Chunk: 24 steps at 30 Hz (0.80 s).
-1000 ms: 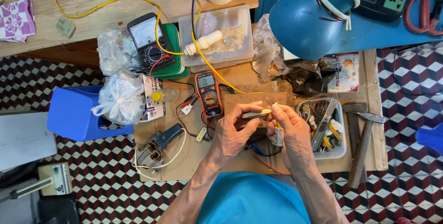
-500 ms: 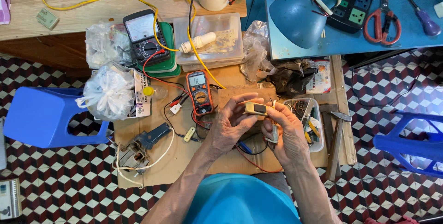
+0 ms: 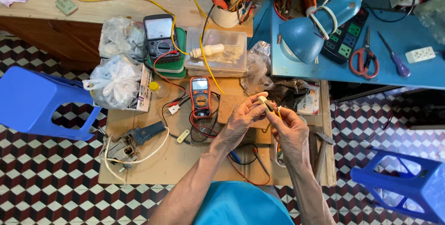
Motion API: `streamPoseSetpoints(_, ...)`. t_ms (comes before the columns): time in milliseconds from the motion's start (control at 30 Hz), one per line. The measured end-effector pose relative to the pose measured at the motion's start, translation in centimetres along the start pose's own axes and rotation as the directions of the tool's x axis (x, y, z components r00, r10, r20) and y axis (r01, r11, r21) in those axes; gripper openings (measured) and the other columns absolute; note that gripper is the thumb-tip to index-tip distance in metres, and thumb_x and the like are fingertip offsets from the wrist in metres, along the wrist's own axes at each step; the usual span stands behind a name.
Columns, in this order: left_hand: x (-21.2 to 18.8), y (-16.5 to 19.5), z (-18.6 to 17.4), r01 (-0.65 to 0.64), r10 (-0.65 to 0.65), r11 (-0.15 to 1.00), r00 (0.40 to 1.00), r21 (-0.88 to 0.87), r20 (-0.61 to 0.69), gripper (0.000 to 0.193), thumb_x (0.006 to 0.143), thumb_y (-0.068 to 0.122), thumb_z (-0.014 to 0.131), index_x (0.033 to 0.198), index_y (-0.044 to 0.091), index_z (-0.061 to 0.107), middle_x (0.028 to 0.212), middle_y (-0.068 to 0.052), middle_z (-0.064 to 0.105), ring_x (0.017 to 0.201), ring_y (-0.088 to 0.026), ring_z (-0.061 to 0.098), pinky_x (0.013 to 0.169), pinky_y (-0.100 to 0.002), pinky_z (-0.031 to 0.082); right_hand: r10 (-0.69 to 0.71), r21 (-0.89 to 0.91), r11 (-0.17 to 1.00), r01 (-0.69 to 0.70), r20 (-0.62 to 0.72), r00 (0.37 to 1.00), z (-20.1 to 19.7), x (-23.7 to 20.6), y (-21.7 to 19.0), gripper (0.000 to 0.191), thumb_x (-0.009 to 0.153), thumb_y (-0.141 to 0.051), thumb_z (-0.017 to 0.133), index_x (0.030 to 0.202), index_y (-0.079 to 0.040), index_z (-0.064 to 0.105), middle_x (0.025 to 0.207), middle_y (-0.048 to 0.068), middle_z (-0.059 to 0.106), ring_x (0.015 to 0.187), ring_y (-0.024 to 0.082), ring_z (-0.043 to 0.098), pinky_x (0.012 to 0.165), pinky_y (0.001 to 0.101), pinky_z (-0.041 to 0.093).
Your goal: The person sits at a workbench repairing a lamp holder. They unscrew and open the holder with a screwdriver, strip and twist the ends of electrical wires by hand, thread the wires into the holder's terminals, and reassemble the holder's parts, tightening the connections.
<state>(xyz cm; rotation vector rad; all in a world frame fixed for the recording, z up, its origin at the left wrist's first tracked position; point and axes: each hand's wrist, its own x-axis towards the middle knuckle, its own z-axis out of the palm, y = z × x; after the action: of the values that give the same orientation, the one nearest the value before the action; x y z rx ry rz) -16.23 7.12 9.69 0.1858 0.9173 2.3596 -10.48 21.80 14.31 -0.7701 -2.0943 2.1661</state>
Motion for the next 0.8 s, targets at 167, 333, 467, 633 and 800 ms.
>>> streamPoseSetpoints(167, 0.9, -2.2, 1.9, -0.066, 0.043, 0.99, 0.983, -0.121, -0.18, 0.046, 0.104, 0.029, 0.056, 0.142, 0.005, 0.049, 0.123, -0.008, 0.07, 0.114, -0.016, 0.065, 0.104, -0.033, 0.049, 0.109, 0.382, 0.916, -0.123, 0.058, 0.992, -1.1, 1.8, 0.1, 0.027, 0.094, -0.015, 0.073, 0.117, -0.002, 0.068, 0.083, 0.001, 0.063, 0.06, 0.006, 0.057, 0.048, 0.0179, 0.041)
streamPoseSetpoints(333, 0.7, -4.2, 4.1, -0.157, 0.182, 0.983, 0.919, 0.096, -0.35, 0.038, 0.101, 0.021, 0.065, 0.13, -0.003, 0.058, 0.115, -0.01, 0.074, 0.106, -0.012, 0.07, 0.096, -0.027, 0.056, 0.175, 0.442, 0.872, -0.212, 0.124, 0.977, -2.7, 3.0, 0.4, 0.023, 0.094, -0.016, 0.072, 0.111, -0.001, 0.068, 0.089, 0.003, 0.069, 0.06, 0.006, 0.056, 0.046, 0.0182, 0.04)
streamPoseSetpoints(467, 0.9, -5.3, 5.0, -0.157, 0.236, 0.961, 0.895, 0.227, -0.379, 0.031, 0.1, 0.017, 0.068, 0.122, -0.005, 0.064, 0.106, -0.011, 0.077, 0.096, -0.011, 0.07, 0.085, -0.024, 0.057, 0.228, 0.469, 0.831, -0.3, 0.205, 0.952, -4.5, 4.2, 0.7, 0.021, 0.093, -0.017, 0.072, 0.106, -0.001, 0.068, 0.087, 0.005, 0.069, 0.058, 0.008, 0.054, 0.044, 0.0196, 0.039)
streamPoseSetpoints(633, 1.9, -6.7, 6.3, -0.12, 0.272, 0.931, 0.857, 0.344, -0.438, 0.027, 0.099, 0.016, 0.069, 0.117, -0.003, 0.068, 0.102, -0.01, 0.078, 0.093, -0.01, 0.071, 0.083, -0.024, 0.058, 0.255, 0.489, 0.803, -0.34, 0.233, 0.938, -6.1, 4.8, 1.2, 0.018, 0.094, -0.017, 0.071, 0.103, -0.002, 0.068, 0.089, 0.007, 0.069, 0.06, 0.008, 0.053, 0.046, 0.0199, 0.04)
streamPoseSetpoints(800, 2.5, -7.1, 6.9, -0.101, 0.272, 0.929, 0.84, 0.357, -0.469, 0.026, 0.098, 0.015, 0.069, 0.118, -0.002, 0.068, 0.101, -0.009, 0.078, 0.094, -0.01, 0.072, 0.084, -0.024, 0.059, 0.31, 0.482, 0.776, -0.407, 0.271, 0.911, -7.3, 5.4, 1.4, 0.023, 0.093, -0.022, 0.073, 0.104, -0.002, 0.068, 0.09, 0.007, 0.069, 0.059, 0.008, 0.051, 0.044, 0.0207, 0.037)
